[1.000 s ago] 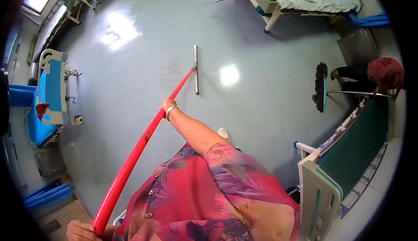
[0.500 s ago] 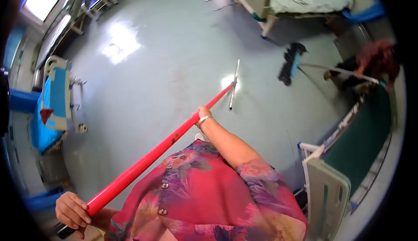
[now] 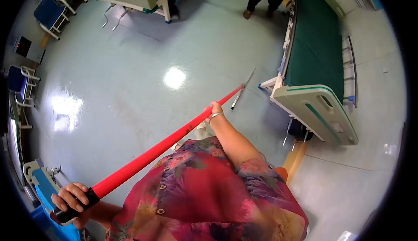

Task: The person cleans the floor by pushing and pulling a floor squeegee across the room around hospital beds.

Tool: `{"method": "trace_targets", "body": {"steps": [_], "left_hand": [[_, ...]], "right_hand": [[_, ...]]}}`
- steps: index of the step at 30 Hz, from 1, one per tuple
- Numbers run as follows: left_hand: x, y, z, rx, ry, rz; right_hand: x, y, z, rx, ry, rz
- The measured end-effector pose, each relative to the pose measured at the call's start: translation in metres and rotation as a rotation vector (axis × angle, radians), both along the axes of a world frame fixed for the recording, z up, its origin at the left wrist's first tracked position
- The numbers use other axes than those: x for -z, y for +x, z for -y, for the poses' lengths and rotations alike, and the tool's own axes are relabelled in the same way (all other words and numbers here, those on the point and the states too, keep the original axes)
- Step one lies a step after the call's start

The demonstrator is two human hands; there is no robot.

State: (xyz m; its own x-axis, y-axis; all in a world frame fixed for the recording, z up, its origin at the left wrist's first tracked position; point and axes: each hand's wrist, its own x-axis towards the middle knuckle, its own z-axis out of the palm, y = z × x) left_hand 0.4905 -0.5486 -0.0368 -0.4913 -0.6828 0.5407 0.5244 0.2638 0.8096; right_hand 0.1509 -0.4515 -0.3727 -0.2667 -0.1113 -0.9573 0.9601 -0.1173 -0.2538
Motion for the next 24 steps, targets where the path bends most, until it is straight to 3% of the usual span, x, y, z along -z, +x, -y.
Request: {"method": "trace_targets", "body": {"steps": [2, 4, 6, 8, 10, 12, 13, 20, 24], "left_hand": [[0.0, -0.02, 0.006, 0.044, 0.04, 0.016], [-0.003, -0.043, 0.016, 0.296, -0.075, 0.042], [-0.008, -0.068, 0.017, 0.318, -0.065, 0.055], [-0.011, -0.09, 0.025, 0.5, -0.112, 0.069], [-0.015, -0.119, 0.02, 0.491, -0.134, 0.098], [-0.013, -0.148, 0.004, 0.291, 0.071, -0.044], [-0.013, -0.156, 0.005, 0.31, 0.102, -0.128], [-0.021, -0.205, 0.001, 0.033, 0.122, -0.313], [-0.022, -0.209, 0.005, 0.107, 0.08, -0.294]], "right_hand": [[0.015, -0.014, -0.015, 0.068, -0.044, 0.021], [0.013, -0.031, -0.021, 0.129, -0.102, 0.036], [0.007, -0.042, -0.025, 0.156, -0.14, 0.098], [0.002, -0.052, -0.026, 0.184, -0.131, 0.113], [0.013, -0.072, -0.027, 0.202, -0.127, 0.114], [0.04, -0.087, -0.032, 0.168, -0.193, 0.165], [0.049, -0.091, -0.031, 0.165, -0.21, 0.179], [0.021, -0.109, -0.015, 0.254, -0.146, 0.199], [0.016, -0.117, -0.019, 0.192, -0.15, 0.206]]}}
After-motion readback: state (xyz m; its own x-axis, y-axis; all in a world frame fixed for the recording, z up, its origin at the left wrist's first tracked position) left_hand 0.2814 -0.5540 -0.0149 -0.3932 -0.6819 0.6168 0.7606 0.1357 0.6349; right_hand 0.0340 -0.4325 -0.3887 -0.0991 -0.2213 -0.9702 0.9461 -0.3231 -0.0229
